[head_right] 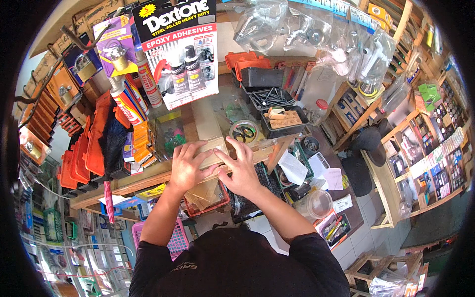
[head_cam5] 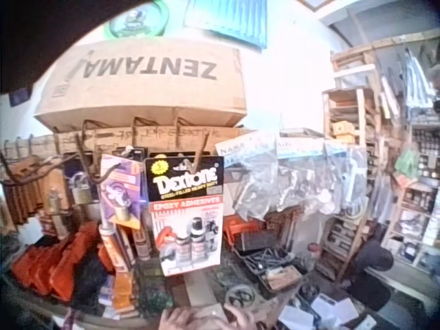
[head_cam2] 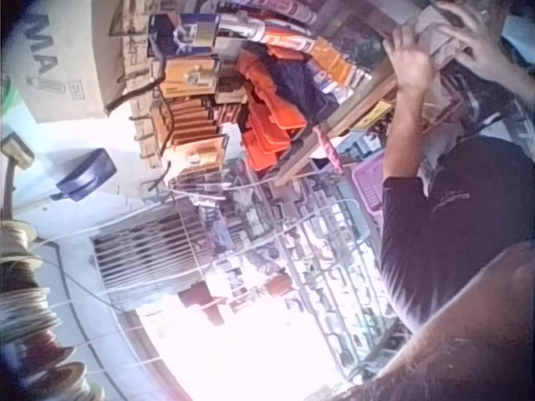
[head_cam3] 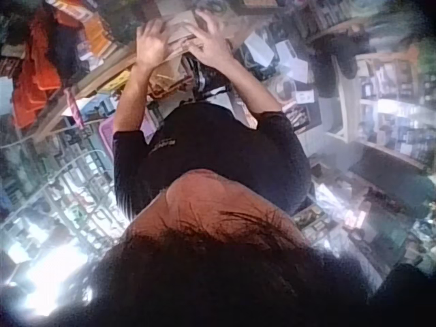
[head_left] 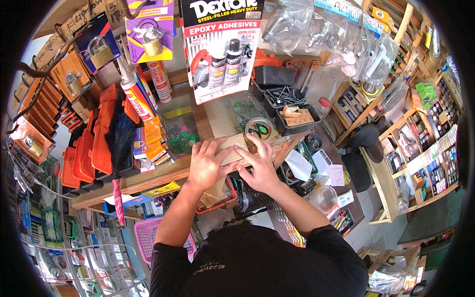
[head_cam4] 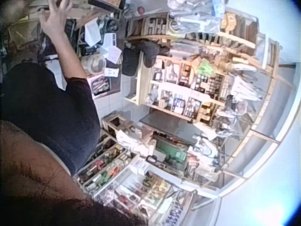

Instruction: The person folds a flat cardboard sheet into a box shape by hand and secures the bottom and side flaps with pieces of tape cut using scissors.

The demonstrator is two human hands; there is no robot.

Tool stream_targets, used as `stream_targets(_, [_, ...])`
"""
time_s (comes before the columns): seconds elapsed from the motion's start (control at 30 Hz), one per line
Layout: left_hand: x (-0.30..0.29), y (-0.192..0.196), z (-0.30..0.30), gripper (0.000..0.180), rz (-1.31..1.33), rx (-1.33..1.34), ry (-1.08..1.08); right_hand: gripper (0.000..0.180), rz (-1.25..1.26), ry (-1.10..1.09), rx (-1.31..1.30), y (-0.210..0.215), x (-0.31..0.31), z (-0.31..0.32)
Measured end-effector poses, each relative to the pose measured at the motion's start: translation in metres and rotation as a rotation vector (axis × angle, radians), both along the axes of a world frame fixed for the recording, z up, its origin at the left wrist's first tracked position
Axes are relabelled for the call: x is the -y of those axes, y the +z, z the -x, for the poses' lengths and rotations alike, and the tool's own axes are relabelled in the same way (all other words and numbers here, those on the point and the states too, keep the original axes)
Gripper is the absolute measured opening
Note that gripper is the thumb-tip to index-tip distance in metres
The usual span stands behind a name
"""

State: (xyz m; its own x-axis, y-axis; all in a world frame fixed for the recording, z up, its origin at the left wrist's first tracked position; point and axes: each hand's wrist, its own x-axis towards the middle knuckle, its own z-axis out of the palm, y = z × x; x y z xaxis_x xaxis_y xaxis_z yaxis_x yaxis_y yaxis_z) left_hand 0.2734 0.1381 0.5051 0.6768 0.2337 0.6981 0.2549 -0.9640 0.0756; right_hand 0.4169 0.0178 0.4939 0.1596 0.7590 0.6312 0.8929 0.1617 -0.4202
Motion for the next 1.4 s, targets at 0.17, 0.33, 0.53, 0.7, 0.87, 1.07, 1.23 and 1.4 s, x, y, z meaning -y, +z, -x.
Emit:
stream_targets(0.17, [0.003,-0.005,0.0,0.042,-0.019,0.034,-0.011,0.044,-0.07,-0.041,-0.127,-0.013,0.006,-0.002])
stream_targets(0.33, [0.004,-0.005,0.002,0.039,-0.037,0.026,-0.011,0.051,-0.045,-0.092,0.094,-0.009,0.005,0.004])
stream_targets(0.53, [0.002,-0.008,0.003,0.037,-0.02,0.054,-0.016,0.053,-0.009,-0.044,0.1,-0.006,0.003,0.001])
stream_targets(0.7, [0.006,-0.003,0.004,0.036,-0.037,0.064,0.009,0.052,-0.043,0.038,-0.128,-0.003,0.006,-0.006])
stream_targets(0.87, [0.01,0.014,0.008,0.038,-0.093,0.088,0.033,0.049,-0.096,0.013,0.018,0.015,0.009,-0.007])
stream_targets(1.07, [0.02,0.029,0.014,0.04,-0.155,0.109,0.081,0.05,-0.11,0.069,0.099,0.024,0.008,-0.003])
stream_targets(1.23, [0.031,0.031,0.018,0.043,-0.188,0.125,0.115,0.055,-0.138,0.124,0.044,0.033,0.012,-0.005])
stream_targets(1.4, [0.044,0.028,0.015,0.046,-0.206,0.131,0.179,0.061,-0.135,0.108,0.122,0.025,0.012,-0.009])
